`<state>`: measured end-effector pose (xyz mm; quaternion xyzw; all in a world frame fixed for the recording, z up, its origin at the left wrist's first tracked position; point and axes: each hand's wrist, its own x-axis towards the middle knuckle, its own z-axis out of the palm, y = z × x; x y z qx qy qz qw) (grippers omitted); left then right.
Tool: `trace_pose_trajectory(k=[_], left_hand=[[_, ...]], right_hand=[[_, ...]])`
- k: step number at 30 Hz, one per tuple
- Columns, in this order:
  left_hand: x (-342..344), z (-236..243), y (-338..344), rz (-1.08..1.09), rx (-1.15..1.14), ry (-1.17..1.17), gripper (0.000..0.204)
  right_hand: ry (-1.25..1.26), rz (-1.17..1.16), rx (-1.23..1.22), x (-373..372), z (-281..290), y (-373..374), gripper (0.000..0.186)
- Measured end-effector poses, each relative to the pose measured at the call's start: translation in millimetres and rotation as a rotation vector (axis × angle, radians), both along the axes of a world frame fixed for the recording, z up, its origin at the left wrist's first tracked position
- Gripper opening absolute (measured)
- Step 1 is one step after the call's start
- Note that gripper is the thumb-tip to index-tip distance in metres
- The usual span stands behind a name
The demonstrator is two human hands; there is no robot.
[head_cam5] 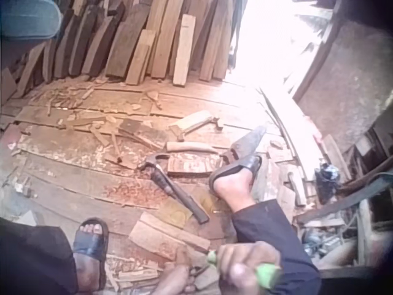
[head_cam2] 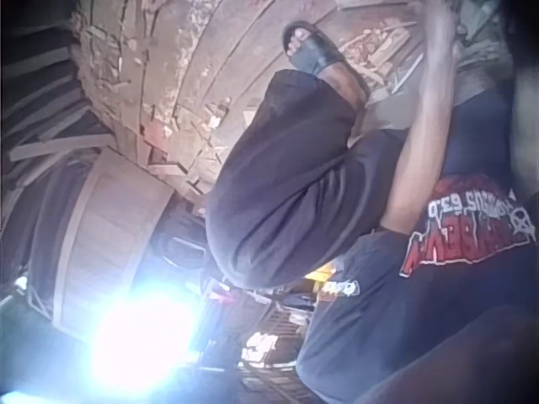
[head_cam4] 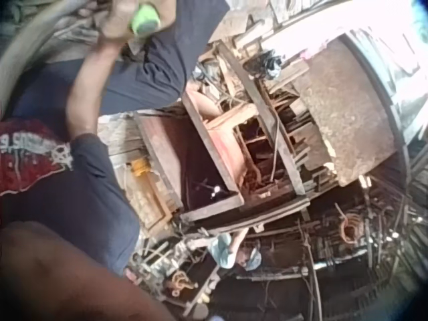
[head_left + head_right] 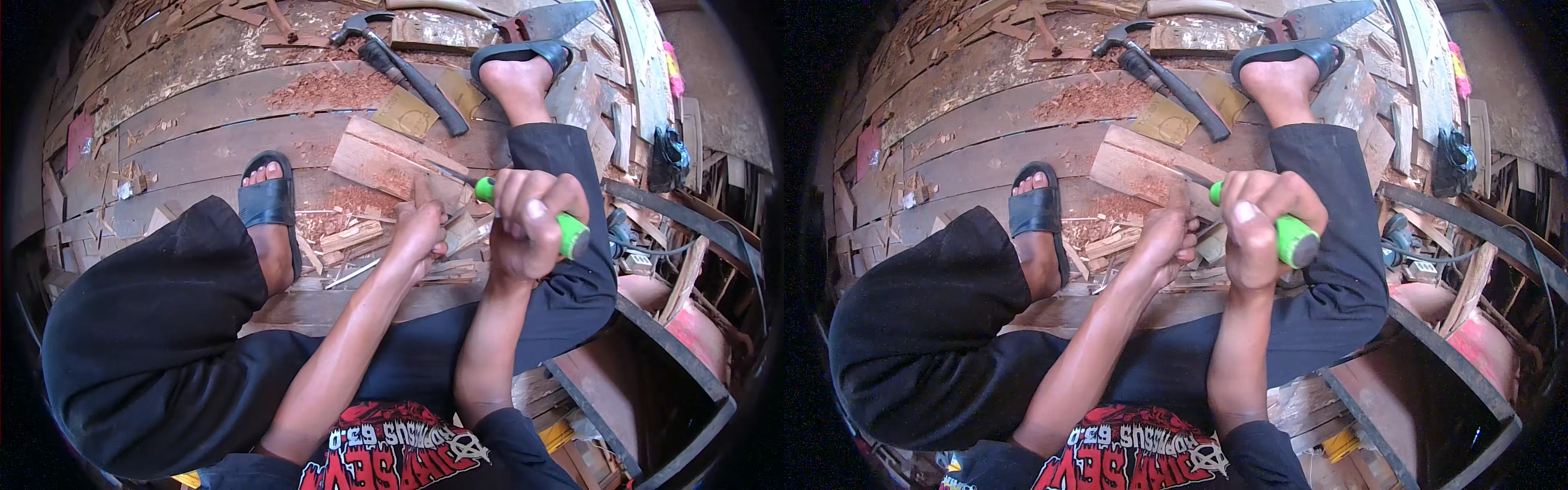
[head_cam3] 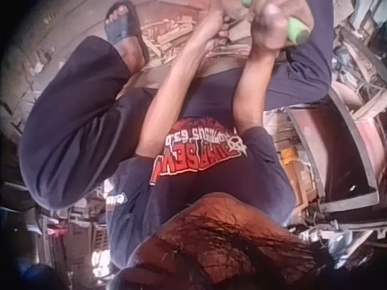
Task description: The person sands a piece of wood using sandpaper and then carves the wooden piece using a knife.
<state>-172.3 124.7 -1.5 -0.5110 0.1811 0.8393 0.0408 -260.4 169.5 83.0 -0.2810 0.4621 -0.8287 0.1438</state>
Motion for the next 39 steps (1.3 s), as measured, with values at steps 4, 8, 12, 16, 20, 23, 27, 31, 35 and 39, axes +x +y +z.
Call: trace_pose_trajectory(k=[4,8,12,16,20,23,27,31,35,39], left_hand=[[-3.8,-4.8,-0.7,0.057,0.045,0.041,0.041],[2.1,-5.2,-0.5,-0.002,-0.005,0.031,0.046],[-3.3,-0.6,2.5,0.011,-0.016,0.044,0.048],[-0.7,-4.3,0.0,0.004,0.032,0.025,0.041],[3.5,-7.9,-1.6,0.061,0.102,0.084,0.015],[-1.5,-8.6,-3.0,0.086,0.112,0.124,0.017],[5.5,-5.6,-13.6,0.08,0.215,0.113,0.026],[1.9,-2.5,-10.5,0.17,0.216,0.143,0.027],[2.0,-12.3,-13.4,0.128,0.219,0.136,0.035],[0.4,-1.8,-13.4,0.163,0.277,0.086,0.035]], right_hand=[[0.012,-0.07,0.201,15.4,-46.8,2.2,0.025],[0.013,-0.101,0.103,5.8,-13.4,-0.1,0.023],[0.139,-0.184,0.335,2.5,-32.9,5.4,0.023],[0.028,-0.151,0.214,5.8,-31.3,-15.9,0.024],[-0.099,-0.06,-0.019,6.3,-13.0,-5.7,0.022],[0.09,-0.047,0.256,10.1,-46.7,-11.5,0.028],[0.015,-0.099,0.076,2.4,-11.4,-6.3,0.021],[0.075,-0.076,0.129,0.2,-32.9,1.9,0.02],[0.067,-0.068,0.202,6.9,-37.0,-13.2,0.018],[0.011,-0.019,0.032,-0.8,-5.2,-7.7,0.023]])
